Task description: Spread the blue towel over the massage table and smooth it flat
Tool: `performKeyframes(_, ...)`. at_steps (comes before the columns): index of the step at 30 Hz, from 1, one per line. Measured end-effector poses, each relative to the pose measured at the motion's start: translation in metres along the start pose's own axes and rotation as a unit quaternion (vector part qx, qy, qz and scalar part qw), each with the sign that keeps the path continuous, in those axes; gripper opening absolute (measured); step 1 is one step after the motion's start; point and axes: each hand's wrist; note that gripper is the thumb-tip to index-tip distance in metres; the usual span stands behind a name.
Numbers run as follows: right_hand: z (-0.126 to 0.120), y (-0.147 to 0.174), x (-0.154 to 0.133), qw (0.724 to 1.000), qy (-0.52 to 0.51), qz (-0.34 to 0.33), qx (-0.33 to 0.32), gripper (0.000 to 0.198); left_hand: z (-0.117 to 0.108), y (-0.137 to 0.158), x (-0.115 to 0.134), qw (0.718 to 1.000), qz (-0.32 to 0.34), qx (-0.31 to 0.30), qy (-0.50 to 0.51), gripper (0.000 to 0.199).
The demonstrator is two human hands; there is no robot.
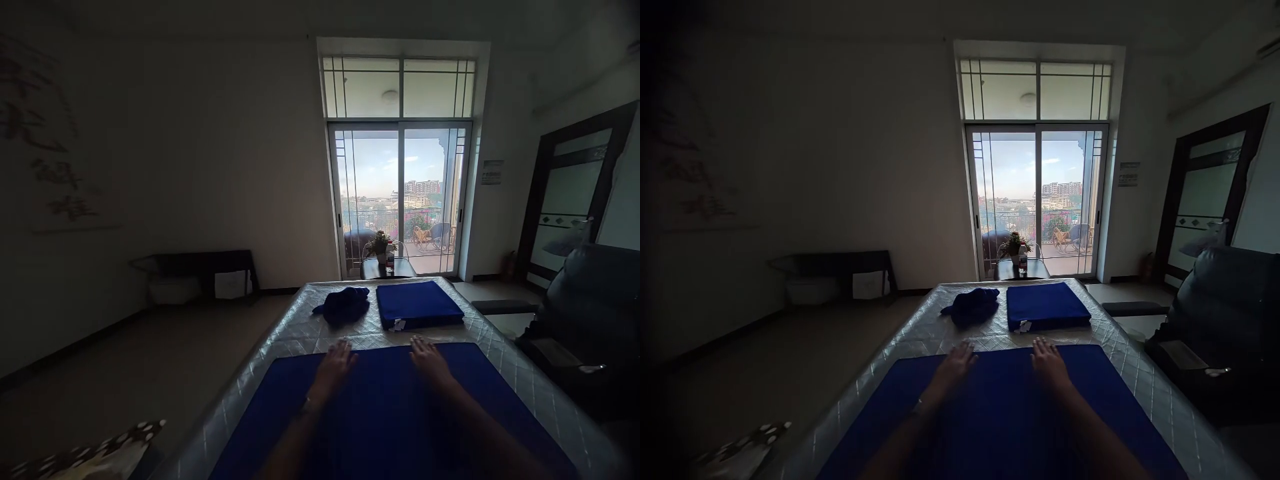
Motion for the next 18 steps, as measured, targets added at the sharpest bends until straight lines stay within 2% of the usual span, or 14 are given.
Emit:
performKeyframes(3,0.020,-0.013,-0.045,0.998,-0.022,-0.058,-0.019,0.060,0.021,-0.013,0.050,0.999,0.051,0.001,0.012,0.054)
performKeyframes(6,0.038,-0.017,-0.065,0.994,-0.036,-0.096,-0.037,0.059,0.040,-0.017,0.069,0.996,0.083,-0.007,0.021,0.051)
performKeyframes(9,0.047,-0.016,-0.065,0.993,-0.027,-0.108,-0.041,0.060,0.049,-0.016,0.070,0.997,0.068,-0.010,0.043,0.053)
performKeyframes(12,0.044,-0.013,-0.065,0.992,-0.035,-0.108,-0.048,0.061,0.050,-0.016,0.069,0.996,0.046,-0.014,0.071,0.059)
performKeyframes(15,0.038,-0.013,-0.064,0.992,-0.066,-0.084,-0.069,0.064,0.048,-0.017,0.067,0.995,0.054,-0.037,0.078,0.063)
performKeyframes(18,0.032,-0.014,-0.049,0.992,-0.075,-0.043,-0.092,0.068,0.044,-0.014,0.052,0.994,0.058,-0.054,0.070,0.062)
Point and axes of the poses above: each hand's wrist, its own y-axis away from the middle knuckle, its own z-axis out of the palm, x = y × z, and after that the axes turned 2 degrees about -z, right-handed
